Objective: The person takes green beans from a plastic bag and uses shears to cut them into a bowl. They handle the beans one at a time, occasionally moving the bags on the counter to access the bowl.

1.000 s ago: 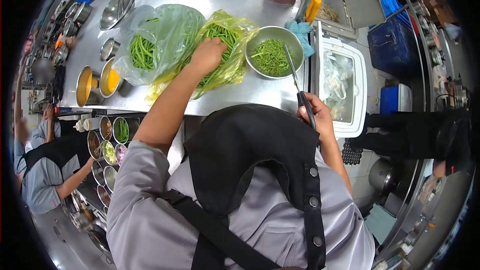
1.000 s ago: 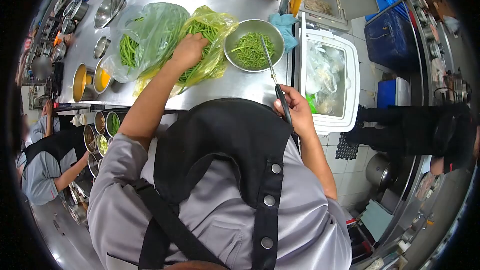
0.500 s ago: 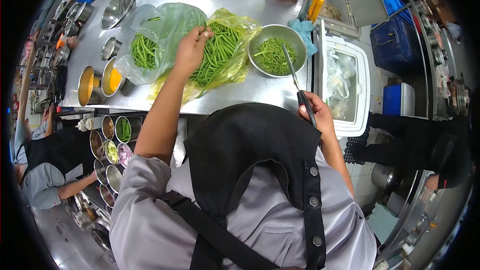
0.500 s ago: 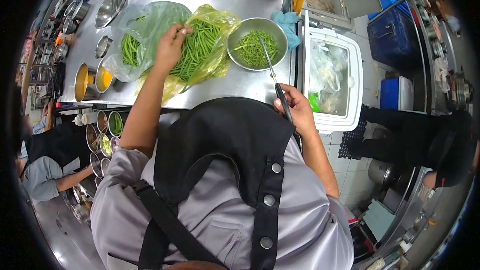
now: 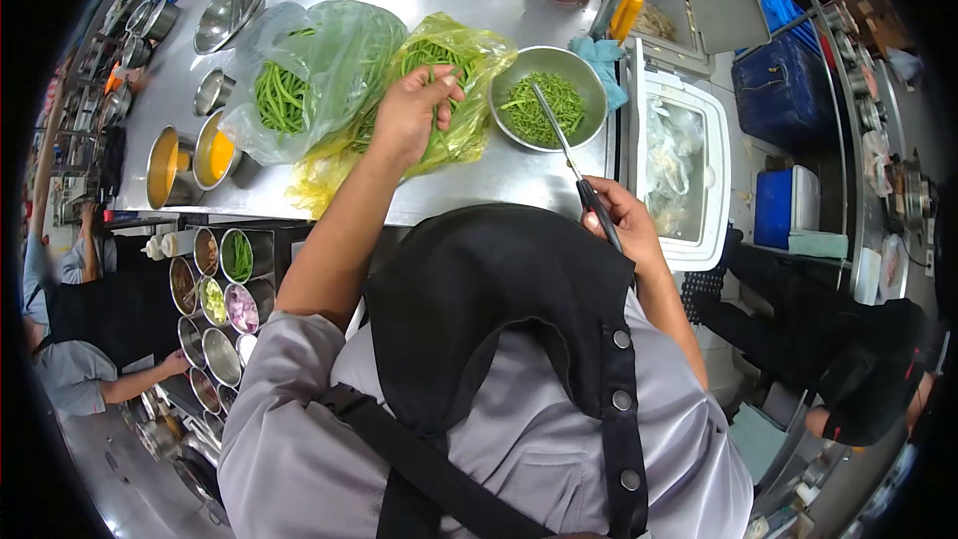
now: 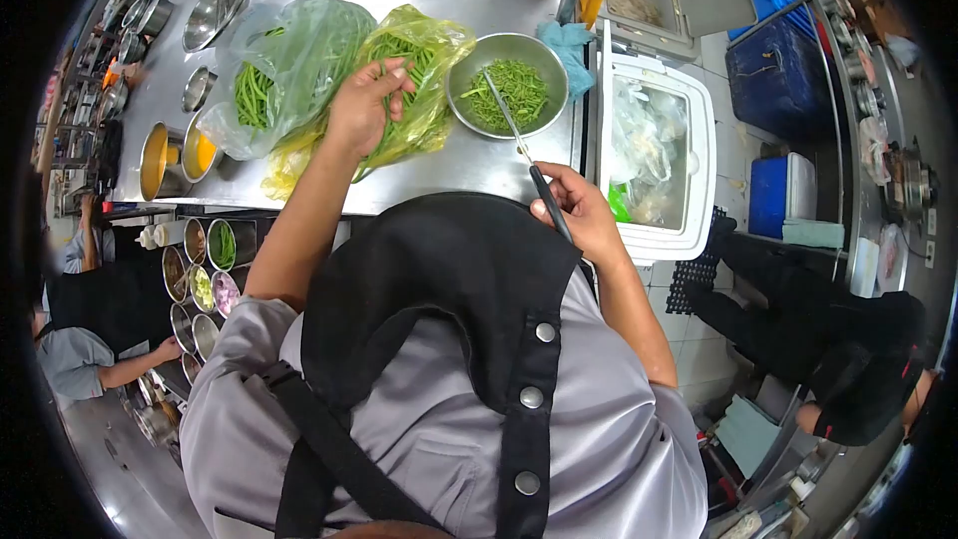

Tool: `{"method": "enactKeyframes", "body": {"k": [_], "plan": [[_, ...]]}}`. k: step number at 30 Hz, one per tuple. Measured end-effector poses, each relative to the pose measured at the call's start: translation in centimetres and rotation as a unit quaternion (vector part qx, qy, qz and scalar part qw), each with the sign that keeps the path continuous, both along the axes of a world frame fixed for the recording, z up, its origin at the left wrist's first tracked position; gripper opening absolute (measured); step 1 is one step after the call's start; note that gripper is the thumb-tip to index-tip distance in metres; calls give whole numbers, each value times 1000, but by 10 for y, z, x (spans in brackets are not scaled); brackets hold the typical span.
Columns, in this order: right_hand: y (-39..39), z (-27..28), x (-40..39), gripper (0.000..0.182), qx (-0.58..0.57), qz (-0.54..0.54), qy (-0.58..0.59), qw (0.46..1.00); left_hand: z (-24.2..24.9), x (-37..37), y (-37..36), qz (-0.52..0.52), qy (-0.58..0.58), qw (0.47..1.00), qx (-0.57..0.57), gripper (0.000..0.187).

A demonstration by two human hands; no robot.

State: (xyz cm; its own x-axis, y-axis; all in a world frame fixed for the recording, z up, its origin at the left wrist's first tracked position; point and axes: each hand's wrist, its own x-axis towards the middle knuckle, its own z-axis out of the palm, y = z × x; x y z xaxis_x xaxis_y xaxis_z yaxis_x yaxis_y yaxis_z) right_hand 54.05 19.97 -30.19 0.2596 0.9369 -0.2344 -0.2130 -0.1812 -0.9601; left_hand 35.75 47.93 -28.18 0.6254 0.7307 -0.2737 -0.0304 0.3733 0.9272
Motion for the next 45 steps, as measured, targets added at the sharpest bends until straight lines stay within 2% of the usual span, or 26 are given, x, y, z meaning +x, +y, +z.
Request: {"method": "enactKeyframes", "body": {"k": [11,36,39,41,45], "plan": [[1,5,-2,55,22,13,-14,1000,-1,15,-39,-79,34,996,16,22],[1,1,-2,55,16,13,-16,1000,1,26,-58,-48,81,995,31,23],[2,-2,-3,54,7,7,-16,1000,2,26,-59,-53,85,994,35,24],[3,-4,-4,54,-40,-14,-10,999,1,26,-60,-56,85,994,35,24],[2,-2,-3,53,-18,-16,-13,1000,0,25,-57,-64,87,994,35,25]]}}
